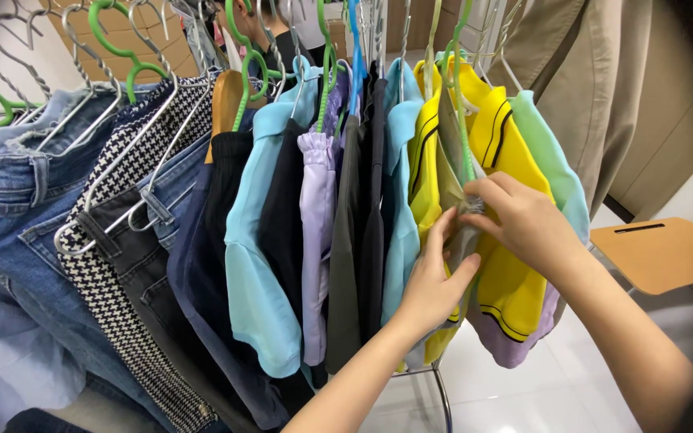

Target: The person takes a gray t-shirt, a yellow t-shirt, and a light blue t-shirt from a clothing rack one by one. They lay each shirt on a table, fold it neatly, and roll it into a compact bundle, placing the finished rolls on the table.

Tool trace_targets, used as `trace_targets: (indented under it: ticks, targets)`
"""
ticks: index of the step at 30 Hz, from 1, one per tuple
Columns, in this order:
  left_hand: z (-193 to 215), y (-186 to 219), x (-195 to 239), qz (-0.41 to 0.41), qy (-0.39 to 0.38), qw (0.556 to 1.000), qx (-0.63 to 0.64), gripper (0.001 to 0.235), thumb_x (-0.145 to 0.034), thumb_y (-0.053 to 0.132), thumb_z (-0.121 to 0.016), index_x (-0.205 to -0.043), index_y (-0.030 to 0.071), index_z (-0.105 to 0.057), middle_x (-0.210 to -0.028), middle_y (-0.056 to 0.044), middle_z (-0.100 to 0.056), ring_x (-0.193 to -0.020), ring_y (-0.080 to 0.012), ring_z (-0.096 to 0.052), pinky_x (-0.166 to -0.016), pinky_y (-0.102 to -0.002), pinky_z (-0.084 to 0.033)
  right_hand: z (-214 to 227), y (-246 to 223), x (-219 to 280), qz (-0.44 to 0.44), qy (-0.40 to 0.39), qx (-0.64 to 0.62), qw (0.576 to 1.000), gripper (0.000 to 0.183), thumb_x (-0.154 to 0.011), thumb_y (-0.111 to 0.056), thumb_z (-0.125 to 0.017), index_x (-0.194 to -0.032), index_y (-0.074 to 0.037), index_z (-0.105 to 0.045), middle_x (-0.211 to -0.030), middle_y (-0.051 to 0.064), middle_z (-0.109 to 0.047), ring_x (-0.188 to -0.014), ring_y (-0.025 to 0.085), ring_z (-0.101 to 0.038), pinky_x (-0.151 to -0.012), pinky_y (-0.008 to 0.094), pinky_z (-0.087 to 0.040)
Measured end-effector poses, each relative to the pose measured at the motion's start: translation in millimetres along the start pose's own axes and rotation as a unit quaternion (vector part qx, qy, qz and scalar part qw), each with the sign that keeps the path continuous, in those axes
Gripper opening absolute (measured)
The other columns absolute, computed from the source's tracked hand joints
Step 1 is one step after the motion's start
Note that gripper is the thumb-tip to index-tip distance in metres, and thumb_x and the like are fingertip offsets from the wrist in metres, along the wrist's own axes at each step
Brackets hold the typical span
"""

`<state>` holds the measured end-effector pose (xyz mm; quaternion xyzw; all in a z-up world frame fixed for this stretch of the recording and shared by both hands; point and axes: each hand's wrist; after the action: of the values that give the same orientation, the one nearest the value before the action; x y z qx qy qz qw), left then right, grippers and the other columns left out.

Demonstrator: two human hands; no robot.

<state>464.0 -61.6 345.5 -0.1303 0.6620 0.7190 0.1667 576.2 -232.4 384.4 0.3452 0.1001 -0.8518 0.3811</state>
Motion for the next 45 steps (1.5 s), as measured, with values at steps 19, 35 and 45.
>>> trace_targets:
  ticks: [19, 35, 45]
  targets:
    - [-16.1, -18.0, 23.9, -0.004, 0.008, 1.000, -0.007, 0.065, -0.103, 0.022, -0.061, -0.162, 0.014, -0.038, -0.166, -0.024, -0.038, -0.151, -0.0432, -0.043, -0.117, -0.055, -0.045, -25.7, -0.5, 45.6, 0.005, 0.246, -0.025, 0.969, 0.021, -0.101, 0.010, -0.077, -0.103, -0.011, -0.075, -0.112, 0.005, -0.067, -0.092, 0.025, -0.076, -0.083, 0.035, -0.064]
    - [-9.6, -11.2, 66.4, 0.007, 0.037, 0.997, -0.063, 0.035, -0.104, 0.028, -0.062, -0.139, 0.026, -0.064, -0.159, -0.011, -0.053, -0.146, -0.0378, -0.053, -0.108, -0.046, -0.055, -52.6, -27.6, 10.2, -0.377, 0.252, -0.513, 0.729, 0.045, -0.094, -0.004, -0.081, -0.133, -0.012, -0.061, -0.114, -0.001, -0.069, -0.098, -0.001, -0.068, -0.091, 0.016, -0.058]
    - [-0.4, 25.3, 30.2, -0.149, 0.161, 0.970, -0.105, 0.057, -0.102, 0.018, -0.065, -0.154, 0.005, -0.047, -0.156, -0.024, -0.049, -0.126, -0.0371, -0.067, -0.084, -0.041, -0.065, -38.6, -51.8, 13.5, -0.373, 0.177, -0.543, 0.731, 0.046, -0.086, -0.005, -0.087, -0.129, -0.013, -0.072, -0.112, 0.002, -0.075, -0.093, 0.001, -0.067, -0.088, 0.019, -0.060]
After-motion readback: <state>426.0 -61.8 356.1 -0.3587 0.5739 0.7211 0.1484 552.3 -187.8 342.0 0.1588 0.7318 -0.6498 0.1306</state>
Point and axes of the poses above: each hand's wrist, its own x-axis away from the middle knuckle, its own z-axis out of the back of the hand, y = z × x
